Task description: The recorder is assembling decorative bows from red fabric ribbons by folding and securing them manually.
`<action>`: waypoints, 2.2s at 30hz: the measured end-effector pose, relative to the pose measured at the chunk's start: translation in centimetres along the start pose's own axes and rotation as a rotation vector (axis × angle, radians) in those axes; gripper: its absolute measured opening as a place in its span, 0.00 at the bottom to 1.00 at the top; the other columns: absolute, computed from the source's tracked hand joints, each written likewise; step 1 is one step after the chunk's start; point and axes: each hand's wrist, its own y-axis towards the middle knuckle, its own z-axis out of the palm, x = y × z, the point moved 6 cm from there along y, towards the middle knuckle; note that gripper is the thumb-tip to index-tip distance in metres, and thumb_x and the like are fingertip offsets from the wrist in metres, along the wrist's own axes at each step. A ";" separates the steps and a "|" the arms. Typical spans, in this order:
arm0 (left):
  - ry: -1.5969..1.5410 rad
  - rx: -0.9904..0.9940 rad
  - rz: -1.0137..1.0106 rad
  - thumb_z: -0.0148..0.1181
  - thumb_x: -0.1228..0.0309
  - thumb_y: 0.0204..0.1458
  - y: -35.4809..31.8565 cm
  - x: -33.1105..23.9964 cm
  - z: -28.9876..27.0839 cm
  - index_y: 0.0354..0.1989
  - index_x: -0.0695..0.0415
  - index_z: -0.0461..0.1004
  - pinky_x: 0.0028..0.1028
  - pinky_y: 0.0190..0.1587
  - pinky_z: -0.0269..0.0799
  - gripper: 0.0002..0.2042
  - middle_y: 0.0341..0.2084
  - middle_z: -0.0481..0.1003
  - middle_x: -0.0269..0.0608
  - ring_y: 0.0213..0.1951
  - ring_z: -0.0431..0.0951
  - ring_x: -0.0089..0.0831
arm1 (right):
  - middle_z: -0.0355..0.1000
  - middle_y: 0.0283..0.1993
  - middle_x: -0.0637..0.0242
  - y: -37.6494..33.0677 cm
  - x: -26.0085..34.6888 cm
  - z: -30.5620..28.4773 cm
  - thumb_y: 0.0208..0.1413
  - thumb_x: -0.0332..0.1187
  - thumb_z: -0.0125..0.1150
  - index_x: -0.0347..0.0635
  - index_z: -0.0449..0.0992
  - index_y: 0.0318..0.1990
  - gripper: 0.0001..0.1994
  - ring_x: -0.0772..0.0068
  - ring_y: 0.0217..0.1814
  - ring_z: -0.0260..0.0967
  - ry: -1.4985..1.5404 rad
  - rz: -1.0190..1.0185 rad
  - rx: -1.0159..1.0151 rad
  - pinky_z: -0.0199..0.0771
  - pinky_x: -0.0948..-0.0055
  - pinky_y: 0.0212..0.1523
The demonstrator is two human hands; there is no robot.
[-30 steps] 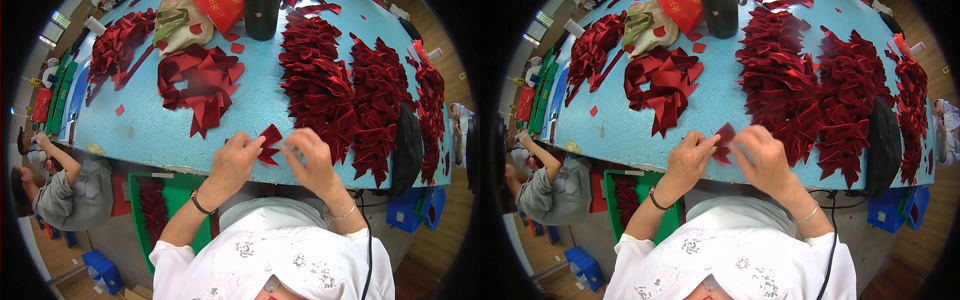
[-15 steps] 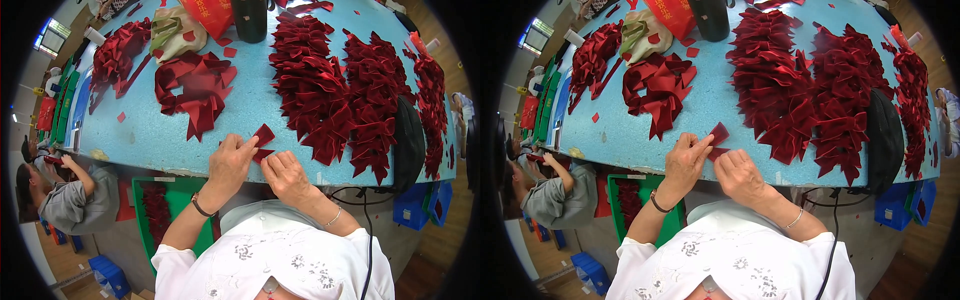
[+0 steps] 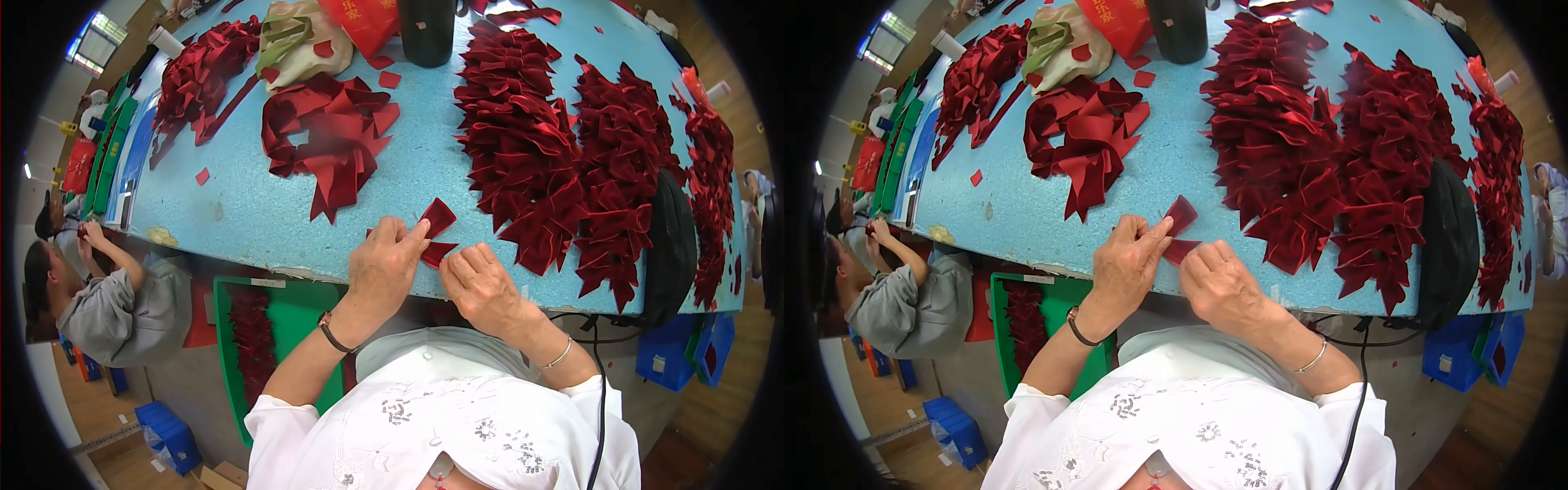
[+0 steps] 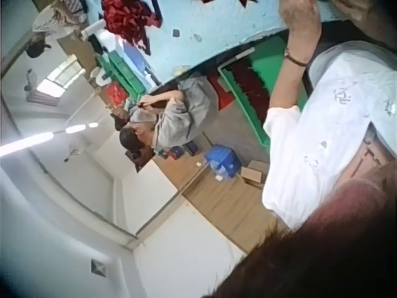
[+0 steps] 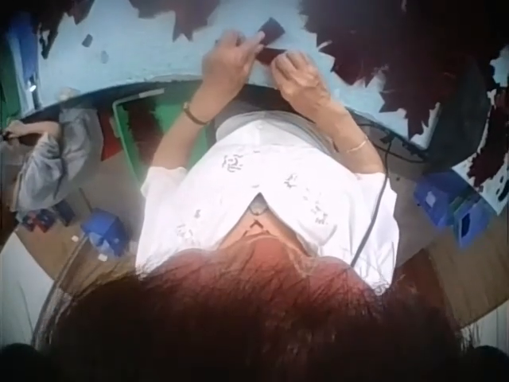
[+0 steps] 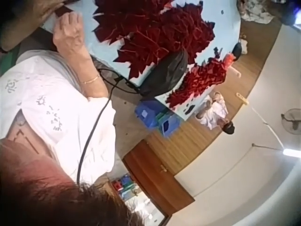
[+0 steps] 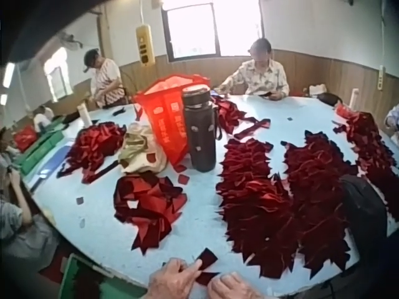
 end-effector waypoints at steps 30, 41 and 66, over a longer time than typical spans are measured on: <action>-0.191 -0.107 -0.055 0.67 0.68 0.42 -1.1 0.6 -3.1 0.45 0.59 0.72 0.25 0.31 0.70 0.20 0.34 0.70 0.42 0.29 0.72 0.32 | 0.72 0.38 0.66 0.2 -2.4 -3.9 0.57 0.21 0.53 0.32 0.72 0.43 0.08 0.80 0.41 0.69 0.651 0.570 -0.450 0.68 0.83 0.44; -0.415 -0.299 -0.375 0.60 0.79 0.45 -4.6 5.0 -7.8 0.36 0.63 0.74 0.31 0.31 0.71 0.09 0.32 0.75 0.47 0.29 0.76 0.41 | 0.73 0.35 0.67 3.1 -1.7 -2.3 0.55 0.22 0.56 0.33 0.72 0.42 0.08 0.83 0.36 0.68 0.652 0.485 -0.287 0.67 0.83 0.36; -0.494 0.008 -0.358 0.58 0.76 0.49 0.2 7.7 -2.7 0.26 0.67 0.69 0.27 0.20 0.61 0.07 0.13 0.69 0.44 0.15 0.67 0.28 | 0.68 0.24 0.56 6.0 -1.9 3.9 0.50 0.25 0.60 0.35 0.68 0.31 0.06 0.56 0.26 0.66 0.339 0.330 0.073 0.66 0.64 0.26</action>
